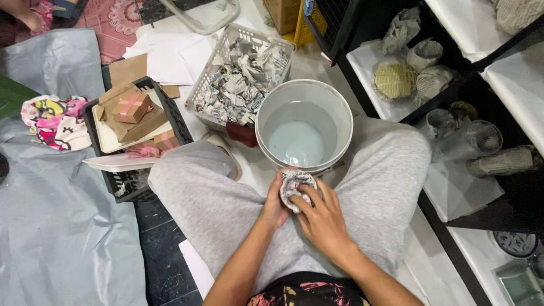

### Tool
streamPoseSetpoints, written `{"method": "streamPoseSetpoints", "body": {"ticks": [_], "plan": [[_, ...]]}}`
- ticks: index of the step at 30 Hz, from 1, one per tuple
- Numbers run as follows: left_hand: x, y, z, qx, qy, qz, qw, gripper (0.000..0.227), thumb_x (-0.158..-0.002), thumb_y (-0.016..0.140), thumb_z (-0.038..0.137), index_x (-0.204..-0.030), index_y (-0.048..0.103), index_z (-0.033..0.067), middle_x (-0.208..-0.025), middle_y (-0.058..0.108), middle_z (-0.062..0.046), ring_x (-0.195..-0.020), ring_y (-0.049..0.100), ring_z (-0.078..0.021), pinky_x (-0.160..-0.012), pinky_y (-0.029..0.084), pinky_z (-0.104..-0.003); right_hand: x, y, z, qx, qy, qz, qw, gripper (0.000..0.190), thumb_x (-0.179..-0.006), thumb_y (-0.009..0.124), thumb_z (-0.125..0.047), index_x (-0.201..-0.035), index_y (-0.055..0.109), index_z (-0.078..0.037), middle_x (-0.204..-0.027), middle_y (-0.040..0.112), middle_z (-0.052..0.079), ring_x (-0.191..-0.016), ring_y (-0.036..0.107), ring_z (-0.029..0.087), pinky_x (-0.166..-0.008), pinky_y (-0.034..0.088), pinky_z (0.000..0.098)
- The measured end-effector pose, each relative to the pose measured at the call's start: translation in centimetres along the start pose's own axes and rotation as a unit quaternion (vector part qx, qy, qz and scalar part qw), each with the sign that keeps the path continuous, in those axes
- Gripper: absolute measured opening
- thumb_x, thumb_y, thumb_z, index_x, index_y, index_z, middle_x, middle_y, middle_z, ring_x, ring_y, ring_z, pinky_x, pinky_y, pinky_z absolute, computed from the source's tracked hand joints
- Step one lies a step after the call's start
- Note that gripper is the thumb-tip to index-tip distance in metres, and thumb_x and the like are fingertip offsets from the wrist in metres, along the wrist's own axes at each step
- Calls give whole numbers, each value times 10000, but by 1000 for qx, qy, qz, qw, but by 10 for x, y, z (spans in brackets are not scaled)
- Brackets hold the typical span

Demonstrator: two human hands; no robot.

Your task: The person sits on the floor and wraps small ceramic items, such as a plate and a cup, with newspaper. They wet the newspaper in a bucket of water, fold it around the items, and place the wrapped items on a nearby shelf.

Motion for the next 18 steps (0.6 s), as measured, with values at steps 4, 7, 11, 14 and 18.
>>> {"method": "streamPoseSetpoints", "body": {"ticks": [4, 7, 11, 14, 18], "plan": [[-3, 0, -3, -80, 46, -6, 996, 389, -1024, 605, 298, -1332, 550, 67, -1183, 663, -98, -1076, 642, -190, -951, 545, -353, 0, 6, 3, 1, 30, -21, 999, 372, -784, 770, -137, -1151, 723, -96, -1331, 590, 139, -1451, 334, 433, -1143, 295, 582], [-5, 7, 3, -86, 34, 8, 996, 380, -992, 624, 288, -1300, 552, 78, -1151, 665, -104, -1045, 646, -196, -908, 552, -350, -8, 13, 12, -56, 51, -41, 996, 476, -755, 817, -194, -1204, 709, -78, -1355, 579, 142, -1460, 285, 436, -1135, 260, 582], [-1, 11, 4, -85, 33, 18, 996, 393, -970, 620, 321, -1280, 551, 90, -1134, 666, -99, -1044, 655, -200, -907, 561, -367, -7, 16, 23, -130, 100, -62, 984, 623, -691, 884, -250, -1254, 695, -62, -1374, 586, 93, -1473, 276, 397, -1153, 230, 558], [-8, 10, 3, -71, 37, 30, 996, 398, -987, 589, 367, -1272, 561, 91, -1146, 673, -95, -1072, 661, -202, -945, 561, -373, -4, 13, 29, -189, 103, -37, 976, 662, -649, 919, -264, -1245, 708, -69, -1365, 609, 65, -1453, 308, 364, -1168, 250, 525], [-11, 2, -3, -16, 39, 29, 999, 407, -1043, 548, 436, -1259, 572, 93, -1170, 676, -101, -1094, 660, -222, -969, 559, -395, 6, 7, 36, -236, 80, 25, 968, 620, -682, 926, -234, -1257, 735, -103, -1352, 644, 36, -1436, 385, 314, -1201, 319, 466]]}}
Point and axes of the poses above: each hand's wrist, its own x-axis away from the middle knuckle, its own y-axis out of the palm, z = x × y, the point moved 1 cm from there along -x, towards the middle knuckle
